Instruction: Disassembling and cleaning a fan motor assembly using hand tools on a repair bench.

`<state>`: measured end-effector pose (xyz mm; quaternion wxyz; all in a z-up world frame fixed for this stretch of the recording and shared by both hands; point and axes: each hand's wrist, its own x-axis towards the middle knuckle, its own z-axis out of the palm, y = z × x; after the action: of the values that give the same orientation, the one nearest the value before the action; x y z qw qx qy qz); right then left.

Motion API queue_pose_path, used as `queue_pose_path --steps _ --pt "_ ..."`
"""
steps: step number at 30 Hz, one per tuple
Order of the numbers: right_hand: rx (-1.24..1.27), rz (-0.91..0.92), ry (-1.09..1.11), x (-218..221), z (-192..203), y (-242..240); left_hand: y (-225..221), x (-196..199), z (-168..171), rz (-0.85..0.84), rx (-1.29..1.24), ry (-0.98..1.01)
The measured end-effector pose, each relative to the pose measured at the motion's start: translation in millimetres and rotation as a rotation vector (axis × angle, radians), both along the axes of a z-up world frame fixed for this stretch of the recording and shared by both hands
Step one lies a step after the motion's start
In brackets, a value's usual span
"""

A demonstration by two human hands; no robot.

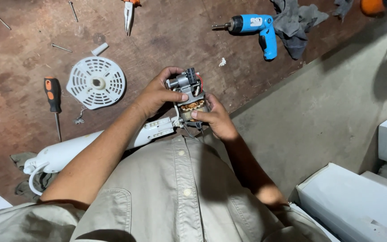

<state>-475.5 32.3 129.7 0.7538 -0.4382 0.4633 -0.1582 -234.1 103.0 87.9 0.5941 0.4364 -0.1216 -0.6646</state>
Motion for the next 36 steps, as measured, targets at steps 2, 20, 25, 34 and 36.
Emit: queue_pose_path --steps 2,20,25,34,36 --pt "-0.099 0.062 0.101 7.2 19.8 2.6 -1.1 1.0 3.0 0.010 0.026 -0.029" --pt "0.119 0.279 0.234 -88.5 -7.5 31.6 -11.0 7.0 7.1 -0.053 0.104 -0.218" --pt "-0.058 0.171 0.167 -66.4 -81.0 54.8 -9.8 4.3 34.7 -0.022 0.118 -0.235" --pt "-0.020 0.095 -0.063 -71.2 -81.6 58.0 -8.5 -5.0 30.6 0.036 0.058 -0.293" --pt "-0.028 0.094 -0.069 -71.2 -85.1 57.8 -7.2 -5.7 29.6 0.048 0.055 -0.279"
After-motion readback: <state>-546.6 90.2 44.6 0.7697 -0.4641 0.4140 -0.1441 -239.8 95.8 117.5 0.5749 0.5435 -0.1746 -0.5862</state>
